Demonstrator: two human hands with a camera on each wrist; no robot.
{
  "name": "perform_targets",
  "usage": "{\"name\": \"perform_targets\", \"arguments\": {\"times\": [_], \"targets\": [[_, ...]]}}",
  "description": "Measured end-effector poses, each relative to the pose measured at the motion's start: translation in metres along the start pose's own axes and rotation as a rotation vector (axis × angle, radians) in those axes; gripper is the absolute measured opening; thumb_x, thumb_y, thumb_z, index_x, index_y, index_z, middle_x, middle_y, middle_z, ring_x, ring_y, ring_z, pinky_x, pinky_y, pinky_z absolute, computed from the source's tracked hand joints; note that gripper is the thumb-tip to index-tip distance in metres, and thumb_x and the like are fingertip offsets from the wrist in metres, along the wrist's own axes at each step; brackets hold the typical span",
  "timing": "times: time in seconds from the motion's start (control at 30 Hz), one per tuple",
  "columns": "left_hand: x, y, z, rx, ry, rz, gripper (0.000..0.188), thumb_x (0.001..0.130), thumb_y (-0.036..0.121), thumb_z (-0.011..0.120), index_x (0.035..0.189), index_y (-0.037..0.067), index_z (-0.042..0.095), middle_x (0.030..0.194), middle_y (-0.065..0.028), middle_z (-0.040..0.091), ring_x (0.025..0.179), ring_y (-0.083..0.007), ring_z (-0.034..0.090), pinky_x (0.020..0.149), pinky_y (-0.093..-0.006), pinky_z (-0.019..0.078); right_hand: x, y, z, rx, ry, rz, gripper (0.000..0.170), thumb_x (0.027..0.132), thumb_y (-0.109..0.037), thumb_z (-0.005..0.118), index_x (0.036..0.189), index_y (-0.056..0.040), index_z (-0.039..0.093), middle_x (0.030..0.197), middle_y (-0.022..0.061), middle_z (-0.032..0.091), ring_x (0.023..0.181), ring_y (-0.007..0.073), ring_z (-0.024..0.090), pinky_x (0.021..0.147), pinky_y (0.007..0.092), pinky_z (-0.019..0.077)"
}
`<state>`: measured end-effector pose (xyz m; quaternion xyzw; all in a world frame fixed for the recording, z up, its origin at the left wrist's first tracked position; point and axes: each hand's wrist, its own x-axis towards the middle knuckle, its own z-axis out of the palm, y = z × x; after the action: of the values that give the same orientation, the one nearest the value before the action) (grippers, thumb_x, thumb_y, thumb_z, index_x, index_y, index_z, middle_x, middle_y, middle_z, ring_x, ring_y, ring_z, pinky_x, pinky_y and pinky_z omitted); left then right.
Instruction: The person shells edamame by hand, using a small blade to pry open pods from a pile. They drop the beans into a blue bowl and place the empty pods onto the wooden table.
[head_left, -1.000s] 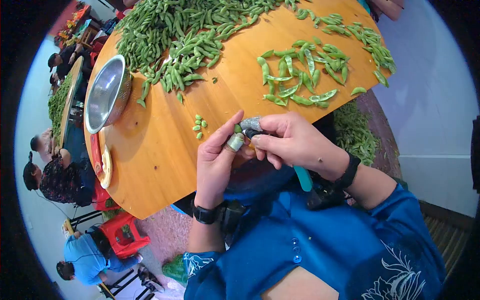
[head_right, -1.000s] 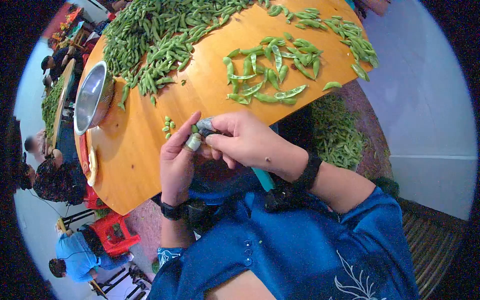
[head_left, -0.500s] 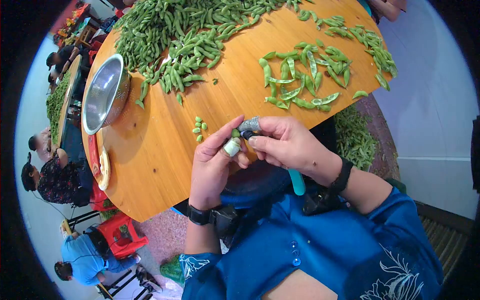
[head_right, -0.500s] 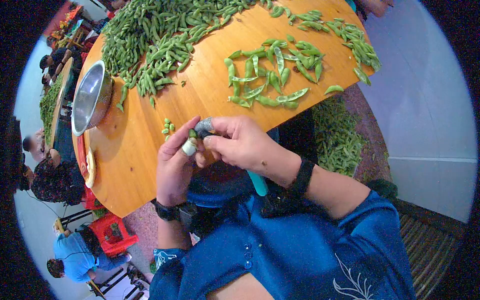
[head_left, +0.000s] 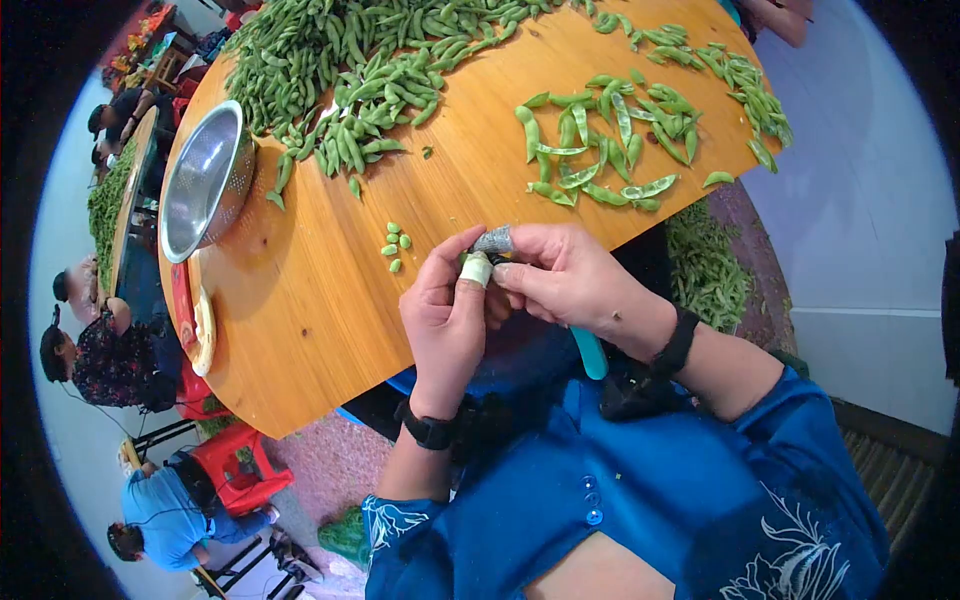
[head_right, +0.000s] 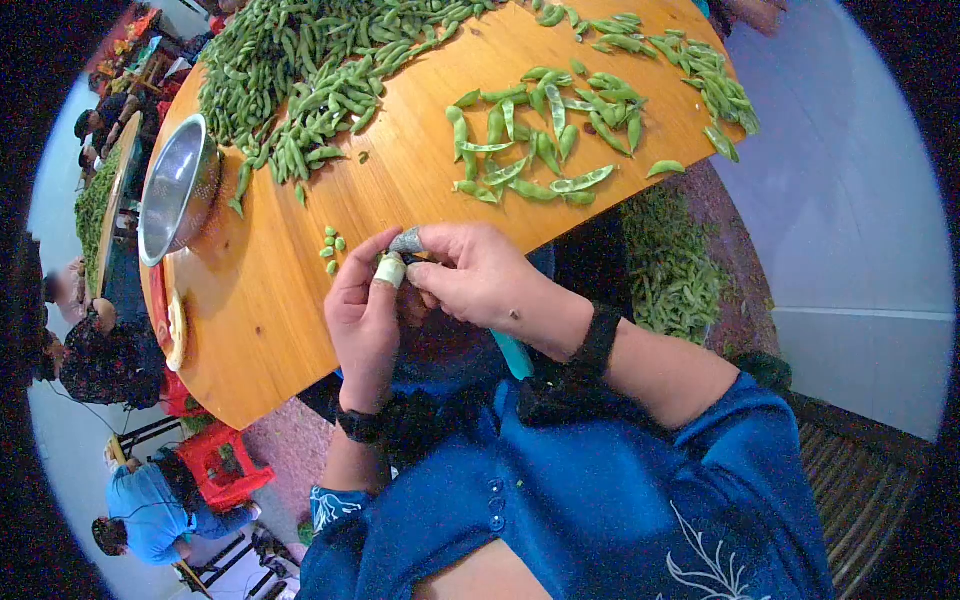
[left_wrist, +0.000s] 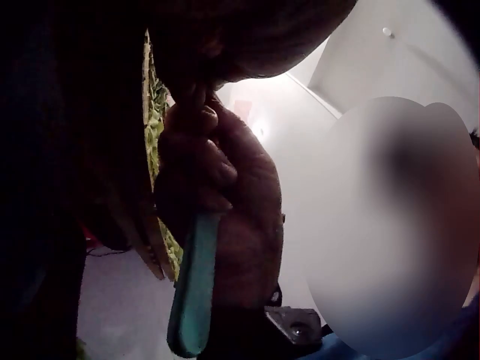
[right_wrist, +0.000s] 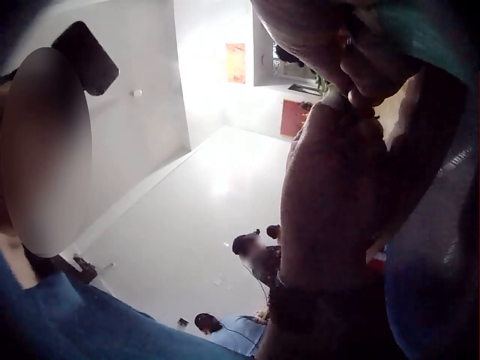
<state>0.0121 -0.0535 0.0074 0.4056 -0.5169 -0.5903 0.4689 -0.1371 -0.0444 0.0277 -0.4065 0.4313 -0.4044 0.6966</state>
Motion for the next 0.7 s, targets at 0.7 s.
{"name": "perform_targets", "arguments": {"times": [0.7], "targets": [[0.009, 0.008, -0.003, -0.017, 0.032, -0.154, 0.02, 0.091, 0.001, 0.038, 0.101, 0.002, 0.055, 0.079, -0.0017, 0.057, 0.061, -0.0051, 0.05, 0.055, -0.0194, 0.0416, -0.017, -0.006, 0.006, -0.498, 0.192, -0.385, 0.02, 0.085, -0.003, 0.052, 0.101, 0.0029, 0.062, 0.076, 0.0111, 0.065, 0.07, 0.0148, 0.064, 0.064, 0.0285, 0.0501]]}}
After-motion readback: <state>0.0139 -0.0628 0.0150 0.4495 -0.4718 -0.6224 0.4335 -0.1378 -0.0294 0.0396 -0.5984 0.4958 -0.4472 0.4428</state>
